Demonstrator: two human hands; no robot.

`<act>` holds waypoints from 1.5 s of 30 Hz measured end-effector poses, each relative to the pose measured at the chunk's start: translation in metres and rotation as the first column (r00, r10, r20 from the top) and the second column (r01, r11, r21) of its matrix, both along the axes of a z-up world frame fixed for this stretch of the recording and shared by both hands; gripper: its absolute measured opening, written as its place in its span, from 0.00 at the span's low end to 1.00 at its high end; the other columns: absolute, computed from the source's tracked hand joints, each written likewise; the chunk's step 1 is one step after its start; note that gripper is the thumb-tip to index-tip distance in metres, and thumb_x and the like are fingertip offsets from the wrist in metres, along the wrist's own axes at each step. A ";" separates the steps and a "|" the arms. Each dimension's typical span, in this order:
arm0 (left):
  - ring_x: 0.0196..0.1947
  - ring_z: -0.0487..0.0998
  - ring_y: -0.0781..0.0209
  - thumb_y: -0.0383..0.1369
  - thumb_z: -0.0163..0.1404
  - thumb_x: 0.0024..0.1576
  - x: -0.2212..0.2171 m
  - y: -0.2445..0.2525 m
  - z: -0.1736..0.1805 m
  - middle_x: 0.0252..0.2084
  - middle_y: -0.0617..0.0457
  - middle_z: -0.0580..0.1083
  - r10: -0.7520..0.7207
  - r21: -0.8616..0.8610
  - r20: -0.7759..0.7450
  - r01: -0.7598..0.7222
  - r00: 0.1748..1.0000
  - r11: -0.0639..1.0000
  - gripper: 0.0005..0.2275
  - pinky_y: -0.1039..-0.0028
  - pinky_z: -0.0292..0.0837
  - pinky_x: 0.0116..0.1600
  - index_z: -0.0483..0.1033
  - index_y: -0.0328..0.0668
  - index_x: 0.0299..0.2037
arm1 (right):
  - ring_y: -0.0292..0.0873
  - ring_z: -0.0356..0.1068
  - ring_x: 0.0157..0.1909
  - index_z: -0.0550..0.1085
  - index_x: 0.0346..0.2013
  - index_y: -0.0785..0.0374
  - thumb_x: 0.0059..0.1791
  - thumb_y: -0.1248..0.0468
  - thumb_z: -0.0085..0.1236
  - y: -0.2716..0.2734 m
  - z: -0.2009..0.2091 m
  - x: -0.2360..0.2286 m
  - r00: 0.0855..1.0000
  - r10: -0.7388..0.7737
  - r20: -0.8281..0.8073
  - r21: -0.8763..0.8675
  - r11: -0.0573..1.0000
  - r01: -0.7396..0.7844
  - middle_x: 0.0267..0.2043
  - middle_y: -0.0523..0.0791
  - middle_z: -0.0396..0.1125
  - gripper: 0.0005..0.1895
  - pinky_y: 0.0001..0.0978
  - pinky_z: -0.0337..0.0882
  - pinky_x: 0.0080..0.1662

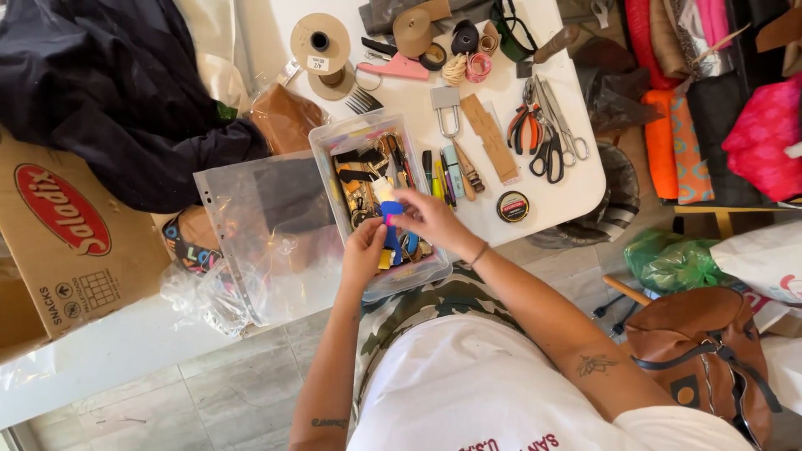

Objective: Organizing various leather-working supplies and tools into a plastic storage container on a workbench.

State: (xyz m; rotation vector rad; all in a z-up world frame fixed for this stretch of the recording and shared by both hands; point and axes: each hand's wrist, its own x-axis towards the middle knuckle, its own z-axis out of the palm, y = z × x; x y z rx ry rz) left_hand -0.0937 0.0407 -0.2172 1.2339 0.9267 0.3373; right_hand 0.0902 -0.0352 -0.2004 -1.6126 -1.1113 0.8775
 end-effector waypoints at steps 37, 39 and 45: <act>0.34 0.81 0.64 0.30 0.60 0.58 0.010 -0.019 0.020 0.37 0.50 0.80 -0.100 -0.225 0.115 0.124 0.988 0.966 0.13 0.75 0.80 0.39 0.80 0.36 0.51 | 0.50 0.72 0.59 0.67 0.37 0.62 0.56 0.62 0.54 -0.027 0.044 0.004 0.962 -0.158 -0.224 0.122 0.975 0.188 0.52 0.53 0.74 0.08 0.42 0.68 0.59; 0.32 0.82 0.63 0.28 0.62 0.56 0.008 -0.016 0.010 0.36 0.49 0.80 -0.144 -0.187 0.083 0.157 0.986 0.970 0.12 0.73 0.80 0.39 0.80 0.36 0.49 | 0.49 0.70 0.61 0.65 0.38 0.60 0.58 0.57 0.50 -0.028 0.050 0.015 0.880 -0.180 -0.439 0.093 0.965 0.244 0.51 0.53 0.74 0.11 0.43 0.65 0.62; 0.36 0.81 0.57 0.30 0.56 0.61 -0.020 -0.006 -0.008 0.40 0.45 0.79 0.176 -0.055 -0.023 -0.177 0.984 0.983 0.13 0.70 0.80 0.41 0.76 0.33 0.53 | 0.40 0.79 0.40 0.68 0.43 0.61 0.51 0.72 0.61 -0.070 0.017 0.086 0.614 -0.551 -0.564 -0.014 0.750 0.661 0.44 0.51 0.75 0.11 0.18 0.77 0.39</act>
